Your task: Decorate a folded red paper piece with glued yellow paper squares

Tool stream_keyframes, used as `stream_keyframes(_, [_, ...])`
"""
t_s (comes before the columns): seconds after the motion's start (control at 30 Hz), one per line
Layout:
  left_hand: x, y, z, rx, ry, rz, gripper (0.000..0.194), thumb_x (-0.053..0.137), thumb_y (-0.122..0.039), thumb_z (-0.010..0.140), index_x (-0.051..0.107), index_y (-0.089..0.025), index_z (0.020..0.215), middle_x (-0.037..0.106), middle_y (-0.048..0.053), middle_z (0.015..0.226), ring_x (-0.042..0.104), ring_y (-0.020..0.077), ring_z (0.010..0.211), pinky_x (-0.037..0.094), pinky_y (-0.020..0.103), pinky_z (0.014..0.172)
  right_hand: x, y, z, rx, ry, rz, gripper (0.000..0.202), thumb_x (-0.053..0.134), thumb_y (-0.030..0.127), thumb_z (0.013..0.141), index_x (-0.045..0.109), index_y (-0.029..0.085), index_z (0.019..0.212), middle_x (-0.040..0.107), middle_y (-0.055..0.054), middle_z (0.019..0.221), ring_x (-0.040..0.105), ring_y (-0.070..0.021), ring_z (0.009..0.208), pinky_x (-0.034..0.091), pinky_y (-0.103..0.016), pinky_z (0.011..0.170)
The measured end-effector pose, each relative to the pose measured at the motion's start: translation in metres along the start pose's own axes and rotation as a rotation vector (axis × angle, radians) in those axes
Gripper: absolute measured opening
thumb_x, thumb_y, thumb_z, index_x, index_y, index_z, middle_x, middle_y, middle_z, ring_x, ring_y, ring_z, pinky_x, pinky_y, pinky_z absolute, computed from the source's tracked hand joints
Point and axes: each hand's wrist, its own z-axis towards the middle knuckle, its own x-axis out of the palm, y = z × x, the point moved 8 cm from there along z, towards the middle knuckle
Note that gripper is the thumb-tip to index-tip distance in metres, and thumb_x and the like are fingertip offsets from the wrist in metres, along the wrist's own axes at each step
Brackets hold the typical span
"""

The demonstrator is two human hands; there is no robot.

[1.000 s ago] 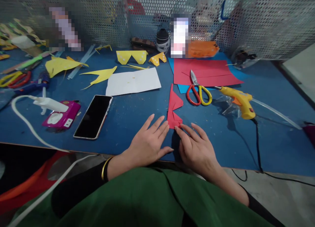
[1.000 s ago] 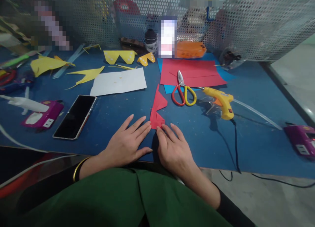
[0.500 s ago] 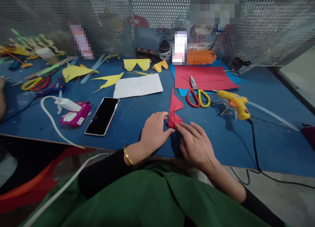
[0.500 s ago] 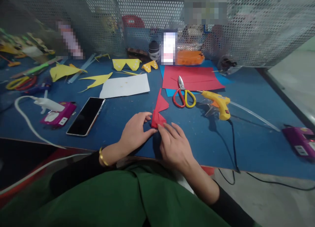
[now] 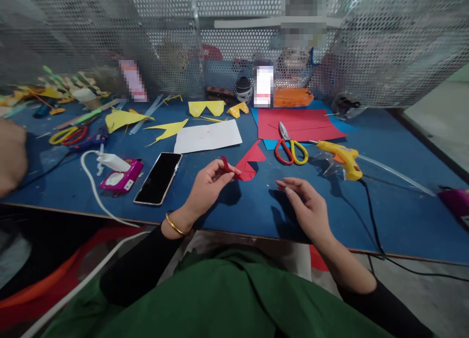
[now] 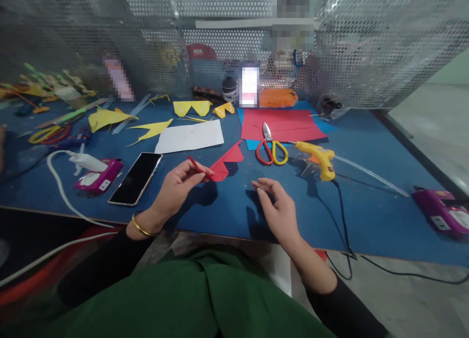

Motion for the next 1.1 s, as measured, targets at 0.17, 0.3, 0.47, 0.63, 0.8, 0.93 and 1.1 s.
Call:
stream_keyframes(0.17, [-0.022, -0.002, 0.001, -0.024, -0.181, -0.383, 0.006, 0.060, -0.017, 0.072, 0.059, -0.020, 0.077, 0.061, 0.000, 0.072, 0.058, 0.0145, 0.071, 0.049, 0.029, 0.072, 0.012, -0.016, 0.028, 0.151, 0.063, 0.230, 0.028, 0.065, 0.036, 0.092, 0.066, 0.017, 0.113, 0.077, -0.016, 0.116, 0.078, -0.0230, 0.089, 0.063, -0.044, 0.085])
stream_keyframes(0.3, [-0.019, 0.001, 0.009, -0.110, -0.221, -0.563, 0.012, 0.053, -0.020, 0.066, 0.058, -0.020, 0.076, 0.045, -0.001, 0.064, 0.045, 0.0143, 0.060, 0.042, 0.029, 0.061, 0.028, -0.001, 0.058, 0.084, 0.206, 0.354, 0.042, 0.073, 0.028, 0.084, 0.065, 0.019, 0.125, 0.073, -0.015, 0.126, 0.076, -0.0257, 0.100, 0.062, -0.046, 0.089])
stream_keyframes(0.47, [-0.004, 0.000, 0.023, -0.162, -0.151, -0.709, 0.017, 0.049, -0.021, 0.064, 0.061, -0.019, 0.077, 0.038, 0.000, 0.063, 0.039, 0.0149, 0.056, 0.041, 0.029, 0.058, 0.030, 0.046, 0.077, -0.174, 0.263, 0.332, 0.040, 0.070, 0.030, 0.086, 0.069, 0.024, 0.125, 0.075, -0.010, 0.121, 0.075, -0.0237, 0.099, 0.063, -0.045, 0.085])
stream_keyframes(0.63, [0.002, 0.007, 0.037, -0.212, -0.111, -0.747, 0.022, 0.052, -0.019, 0.063, 0.065, -0.016, 0.081, 0.053, 0.003, 0.067, 0.051, 0.0147, 0.063, 0.047, 0.029, 0.063, 0.009, 0.091, 0.061, -0.532, 0.192, 0.107, 0.018, 0.066, 0.023, 0.091, 0.076, 0.026, 0.106, 0.078, -0.005, 0.106, 0.073, -0.0237, 0.098, 0.060, -0.045, 0.088])
stream_keyframes(0.8, [-0.020, 0.016, 0.039, -0.155, -0.377, -0.315, 0.026, 0.059, -0.030, 0.080, 0.068, -0.017, 0.101, 0.072, 0.010, 0.102, 0.066, 0.0219, 0.095, 0.052, 0.035, 0.080, 0.001, 0.101, 0.027, -0.777, 0.080, -0.244, 0.029, 0.058, 0.012, 0.094, 0.074, 0.028, 0.112, 0.076, -0.006, 0.109, 0.072, -0.0203, 0.096, 0.058, -0.037, 0.084])
stream_keyframes(0.93, [-0.013, -0.020, 0.014, 0.203, -0.355, 0.355, 0.016, 0.066, -0.020, 0.084, 0.072, -0.021, 0.099, 0.075, 0.007, 0.106, 0.066, 0.0212, 0.102, 0.050, 0.037, 0.089, 0.025, 0.093, -0.004, -0.951, 0.080, -0.642, 0.028, 0.052, 0.007, 0.095, 0.073, 0.021, 0.108, 0.075, -0.009, 0.101, 0.067, -0.0192, 0.089, 0.053, -0.034, 0.081])
stream_keyframes(1.1, [0.050, -0.020, -0.029, 0.377, 0.284, 0.679, 0.018, 0.067, -0.007, 0.080, 0.071, -0.021, 0.090, 0.077, 0.003, 0.100, 0.067, 0.0227, 0.103, 0.048, 0.041, 0.094, 0.048, 0.070, -0.023, -0.856, 0.212, -0.779, 0.020, 0.053, 0.012, 0.097, 0.071, 0.014, 0.104, 0.073, -0.011, 0.097, 0.064, -0.0203, 0.087, 0.050, -0.034, 0.083])
